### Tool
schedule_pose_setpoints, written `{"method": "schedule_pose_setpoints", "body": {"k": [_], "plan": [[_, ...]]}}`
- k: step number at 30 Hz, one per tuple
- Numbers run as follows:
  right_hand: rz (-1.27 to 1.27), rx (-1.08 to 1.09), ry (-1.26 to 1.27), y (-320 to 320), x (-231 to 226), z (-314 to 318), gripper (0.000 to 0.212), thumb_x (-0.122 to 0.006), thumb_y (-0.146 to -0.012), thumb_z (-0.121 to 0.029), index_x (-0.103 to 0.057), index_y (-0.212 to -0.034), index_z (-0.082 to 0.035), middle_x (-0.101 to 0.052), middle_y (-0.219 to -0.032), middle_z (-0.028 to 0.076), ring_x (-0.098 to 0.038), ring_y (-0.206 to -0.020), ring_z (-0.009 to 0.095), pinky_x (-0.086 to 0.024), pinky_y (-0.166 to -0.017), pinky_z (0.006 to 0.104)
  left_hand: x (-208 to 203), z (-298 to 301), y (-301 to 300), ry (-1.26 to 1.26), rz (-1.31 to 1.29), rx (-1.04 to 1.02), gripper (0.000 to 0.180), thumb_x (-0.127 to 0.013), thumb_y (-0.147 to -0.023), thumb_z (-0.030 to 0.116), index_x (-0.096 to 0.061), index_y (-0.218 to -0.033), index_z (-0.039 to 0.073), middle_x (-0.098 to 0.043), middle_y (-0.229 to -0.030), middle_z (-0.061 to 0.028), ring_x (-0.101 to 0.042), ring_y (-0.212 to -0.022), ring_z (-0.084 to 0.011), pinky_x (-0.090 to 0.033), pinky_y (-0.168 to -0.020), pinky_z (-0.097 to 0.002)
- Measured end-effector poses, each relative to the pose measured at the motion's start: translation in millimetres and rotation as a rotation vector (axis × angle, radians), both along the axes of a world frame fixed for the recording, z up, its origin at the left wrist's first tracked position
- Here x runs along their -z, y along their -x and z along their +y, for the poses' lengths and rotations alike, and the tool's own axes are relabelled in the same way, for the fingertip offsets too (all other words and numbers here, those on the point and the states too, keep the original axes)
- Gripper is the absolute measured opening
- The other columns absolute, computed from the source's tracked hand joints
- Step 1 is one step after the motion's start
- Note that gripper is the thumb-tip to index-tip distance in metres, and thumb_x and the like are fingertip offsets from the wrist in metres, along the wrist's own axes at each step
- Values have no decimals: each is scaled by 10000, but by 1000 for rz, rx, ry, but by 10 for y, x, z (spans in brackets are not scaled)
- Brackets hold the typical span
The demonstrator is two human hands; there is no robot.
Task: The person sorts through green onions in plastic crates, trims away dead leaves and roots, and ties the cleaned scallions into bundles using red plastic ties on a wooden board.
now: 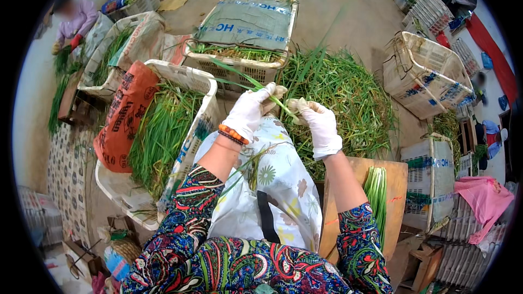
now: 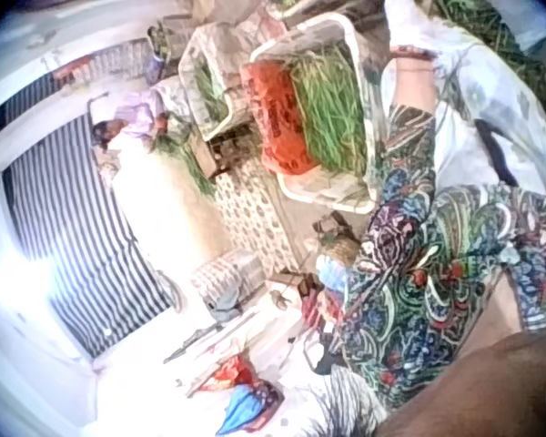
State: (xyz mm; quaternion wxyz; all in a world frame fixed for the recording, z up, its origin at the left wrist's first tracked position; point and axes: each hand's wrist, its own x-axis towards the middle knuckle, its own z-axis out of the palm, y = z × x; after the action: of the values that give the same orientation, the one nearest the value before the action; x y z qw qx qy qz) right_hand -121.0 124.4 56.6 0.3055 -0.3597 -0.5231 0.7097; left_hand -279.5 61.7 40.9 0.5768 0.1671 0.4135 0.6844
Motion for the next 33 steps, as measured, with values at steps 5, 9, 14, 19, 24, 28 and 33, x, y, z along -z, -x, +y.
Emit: {"method": "schedule_pose_setpoints", "body": {"k": [5,9,14,19,24,28,33], "plan": [[85,-18,18,-38,-25,173,320,-531,-890,-307,-601,-991,-11,-645,-910,32,-588,-754,83,-479,-635,193,162,30,246,11,-85,-57,312,-514,-898,264,-587,-1052,2,-626,-995,-80,-574,-931,-152,-447,-860,-291],[-69,165,-136,-505,99,864,434,-506,-895,-346,-540,-1096,37,-634,-850,94,-596,-739,131,-482,-684,262,273,119,462,-13,-187,-191,203,-516,-899,200,-576,-978,24,-610,-1000,-99,-570,-943,-203,-448,-867,-323],[-687,-251,-500,-167,598,642,521,-416,-890,-460,-516,-1111,1,-623,-939,182,-598,-872,302,-460,-772,369,531,177,402,50,-31,-103,246,-484,-910,173,-567,-1034,-22,-601,-1064,-127,-567,-985,-210,-447,-888,-338],[-593,-332,-713,658,961,-104,315,-400,-926,-296,-521,-935,-5,-608,-697,145,-594,-557,265,-477,-520,358,713,71,340,108,-136,180,466,-488,-891,381,-481,-1178,13,-535,-1161,-153,-515,-1072,-215,-424,-906,-347],[-628,-417,-751,832,1532,-80,240,-379,-895,-230,-532,-924,-47,-598,-747,198,-587,-658,340,-470,-594,442,1203,56,571,367,81,245,557,-405,-914,439,-483,-1159,-55,-558,-1130,-158,-543,-1016,-223,-393,-934,-320],[-378,99,-133,431,2497,585,198,-368,-861,-100,-546,-918,-33,-593,-640,120,-573,-529,233,-462,-506,340,1518,264,756,143,-376,-222,475,-401,-939,356,-503,-1084,-84,-408,-653,39,-422,-612,-60,-366,-609,-201],[-104,1343,823,-847,3659,1267,259,-409,-873,-180,-535,-1056,-47,-542,-858,82,-483,-724,191,-390,-630,296,1454,230,785,311,-388,-112,486,-313,-966,369,-495,-1069,-71,-203,-495,86,-197,-401,-25,-231,-423,-185]]}}
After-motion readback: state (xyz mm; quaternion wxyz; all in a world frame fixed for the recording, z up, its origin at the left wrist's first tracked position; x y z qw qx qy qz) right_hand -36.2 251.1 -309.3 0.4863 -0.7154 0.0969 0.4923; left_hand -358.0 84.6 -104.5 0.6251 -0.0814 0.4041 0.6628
